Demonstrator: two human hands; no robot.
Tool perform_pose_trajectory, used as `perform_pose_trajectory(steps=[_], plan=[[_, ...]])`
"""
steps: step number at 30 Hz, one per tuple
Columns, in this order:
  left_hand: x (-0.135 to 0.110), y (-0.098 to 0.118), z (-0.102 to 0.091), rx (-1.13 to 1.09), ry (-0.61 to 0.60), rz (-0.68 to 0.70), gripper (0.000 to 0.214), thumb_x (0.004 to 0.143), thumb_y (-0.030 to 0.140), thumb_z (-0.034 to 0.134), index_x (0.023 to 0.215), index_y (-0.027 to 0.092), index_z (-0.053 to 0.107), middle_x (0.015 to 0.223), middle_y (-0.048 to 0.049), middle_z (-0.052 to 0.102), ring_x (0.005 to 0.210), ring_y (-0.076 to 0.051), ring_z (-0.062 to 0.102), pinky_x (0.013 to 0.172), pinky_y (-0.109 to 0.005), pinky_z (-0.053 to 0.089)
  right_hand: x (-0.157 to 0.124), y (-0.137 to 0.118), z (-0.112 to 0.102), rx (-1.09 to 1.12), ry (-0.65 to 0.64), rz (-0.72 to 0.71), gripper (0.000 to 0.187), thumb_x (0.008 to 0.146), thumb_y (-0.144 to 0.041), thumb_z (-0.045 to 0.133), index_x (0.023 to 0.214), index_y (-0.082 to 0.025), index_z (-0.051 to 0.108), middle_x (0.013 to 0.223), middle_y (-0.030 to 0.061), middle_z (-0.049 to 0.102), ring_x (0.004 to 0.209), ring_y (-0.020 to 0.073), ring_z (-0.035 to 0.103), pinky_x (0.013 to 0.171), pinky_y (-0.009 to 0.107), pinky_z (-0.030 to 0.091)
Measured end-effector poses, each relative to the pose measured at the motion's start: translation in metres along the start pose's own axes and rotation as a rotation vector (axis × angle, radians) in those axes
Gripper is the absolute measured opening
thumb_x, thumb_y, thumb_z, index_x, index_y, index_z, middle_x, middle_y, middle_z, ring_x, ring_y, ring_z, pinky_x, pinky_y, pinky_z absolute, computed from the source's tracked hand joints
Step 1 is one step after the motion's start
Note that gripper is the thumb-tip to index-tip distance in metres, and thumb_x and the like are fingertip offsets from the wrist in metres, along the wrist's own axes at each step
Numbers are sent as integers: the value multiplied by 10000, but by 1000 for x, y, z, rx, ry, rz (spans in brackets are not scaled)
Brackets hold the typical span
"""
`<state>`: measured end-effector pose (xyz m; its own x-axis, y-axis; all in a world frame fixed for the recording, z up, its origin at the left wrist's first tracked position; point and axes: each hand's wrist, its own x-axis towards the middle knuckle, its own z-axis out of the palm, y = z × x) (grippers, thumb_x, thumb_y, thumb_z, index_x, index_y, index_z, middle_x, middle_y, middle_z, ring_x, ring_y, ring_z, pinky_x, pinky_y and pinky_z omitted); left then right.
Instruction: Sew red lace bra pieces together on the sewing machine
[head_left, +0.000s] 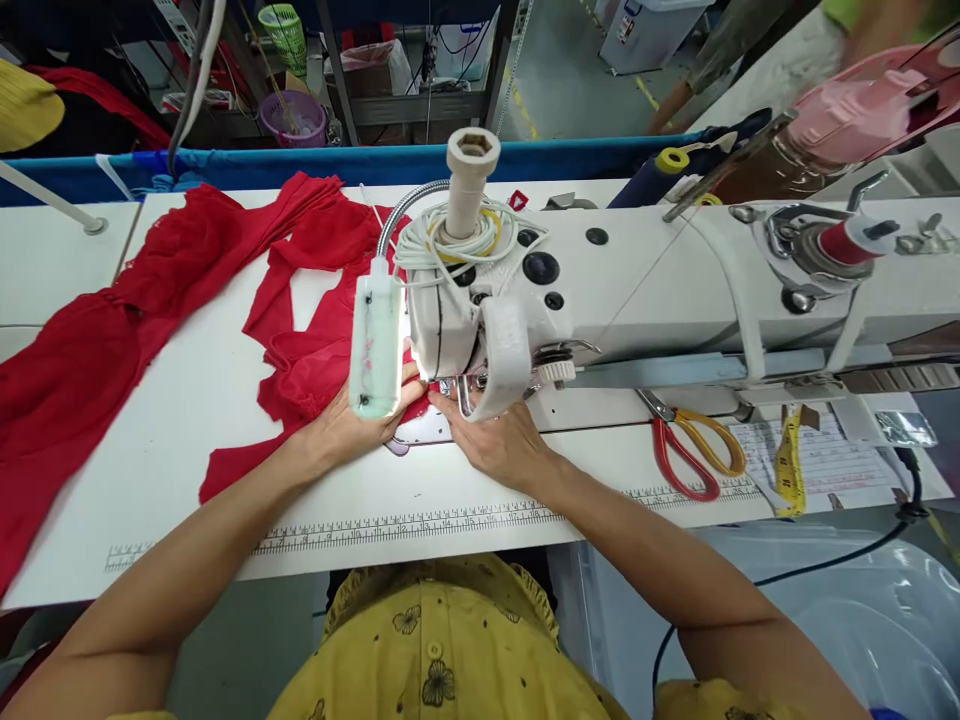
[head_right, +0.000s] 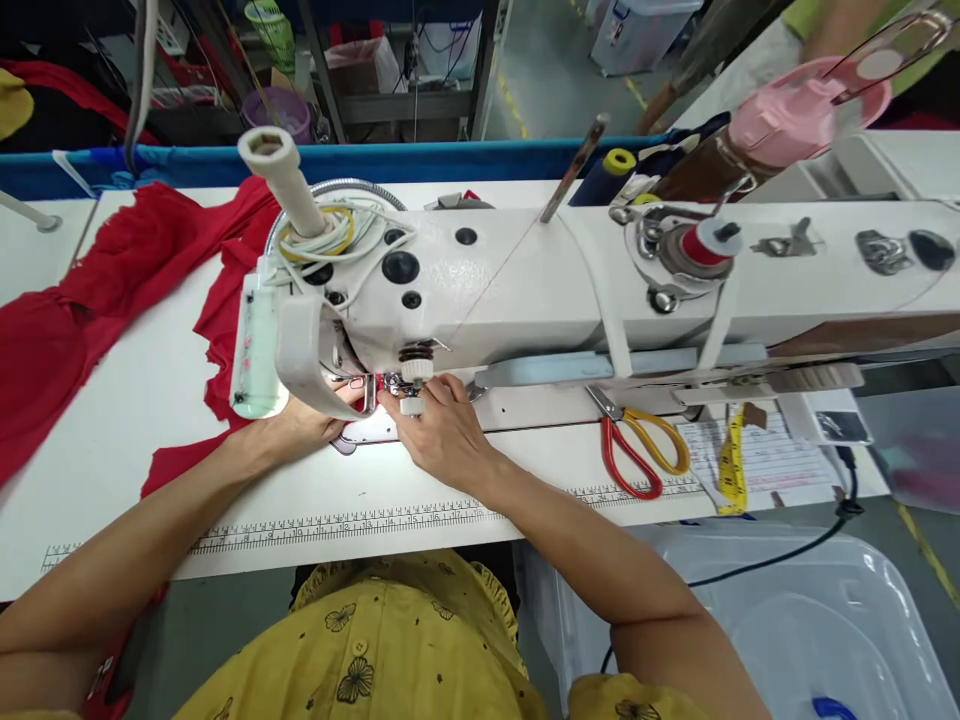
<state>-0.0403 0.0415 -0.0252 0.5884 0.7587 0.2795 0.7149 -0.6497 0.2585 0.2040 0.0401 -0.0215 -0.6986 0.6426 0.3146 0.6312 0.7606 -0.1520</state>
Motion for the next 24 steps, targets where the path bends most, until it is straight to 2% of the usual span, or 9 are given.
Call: perform_pose_trajectory(steps=[3, 6, 9, 12, 15, 17, 21, 24], plan=[[2, 1, -3, 62, -48, 36, 291, 954, 100, 440, 1143, 187, 643, 871, -45, 679, 766, -185, 636, 925, -438, 522, 0, 0, 0, 5, -7, 3, 522, 972, -155, 474, 1482, -257, 518, 976, 91, 683, 974, 261, 547, 948, 424, 371], [1, 9, -9, 117, -18, 27, 308, 951, 88, 465, 1191, 182, 633, 1019, -82, 705, 874, -205, 663, 963, -476, 512, -1, -1, 0, -10, 3, 2, 487, 978, -174, 484, 1456, -237, 548, 1046, 108, 688, 1042, 273, 540, 974, 428, 344], [-1, 22, -16, 179, 56, 90, 252, 952, 129, 531, 1172, 176, 643, 1144, -102, 711, 981, -237, 667, 949, -506, 528, -3, 0, -1, -13, 44, -7, 452, 975, -178, 500, 1413, -232, 595, 961, 91, 676, 985, 255, 539, 966, 418, 332], [-3, 30, -20, 222, 127, 127, 193, 944, 186, 598, 1120, 194, 676, 1080, -74, 739, 992, -246, 671, 989, -580, 520, -5, 3, -2, 15, 127, 5, 397, 965, -169, 519, 1321, -264, 668, 839, 53, 639, 900, 229, 536, 904, 388, 345], [-7, 31, -19, 224, 119, 116, 218, 939, 185, 616, 1140, 223, 691, 1069, -64, 747, 1002, -249, 675, 1060, -680, 459, -6, 5, -1, 46, 219, 4, 326, 953, -155, 535, 1181, -266, 739, 823, 47, 636, 851, 211, 541, 856, 376, 356], [-11, 29, -16, 209, 94, 104, 260, 935, 186, 622, 1182, 234, 684, 1105, -74, 741, 1028, -262, 672, 1071, -724, 434, -6, 6, -1, 51, 244, -21, 314, 949, -157, 542, 1165, -255, 749, 829, 55, 643, 846, 211, 550, 869, 387, 371], [-17, 26, -12, 193, 82, 82, 314, 927, 174, 622, 1229, 245, 666, 1097, -80, 734, 1019, -266, 673, 1062, -753, 433, -5, 3, 0, 69, 143, -37, 433, 947, -166, 540, 1349, -277, 657, 915, 77, 665, 868, 227, 567, 882, 409, 419], [-14, 30, -16, 283, 117, 134, 280, 909, 87, 587, 1145, 203, 681, 995, -68, 733, 925, -240, 673, 1035, -738, 458, -3, 2, 1, 73, 67, -14, 467, 952, -167, 524, 1401, -262, 615, 970, 98, 677, 914, 246, 592, 879, 423, 450]])
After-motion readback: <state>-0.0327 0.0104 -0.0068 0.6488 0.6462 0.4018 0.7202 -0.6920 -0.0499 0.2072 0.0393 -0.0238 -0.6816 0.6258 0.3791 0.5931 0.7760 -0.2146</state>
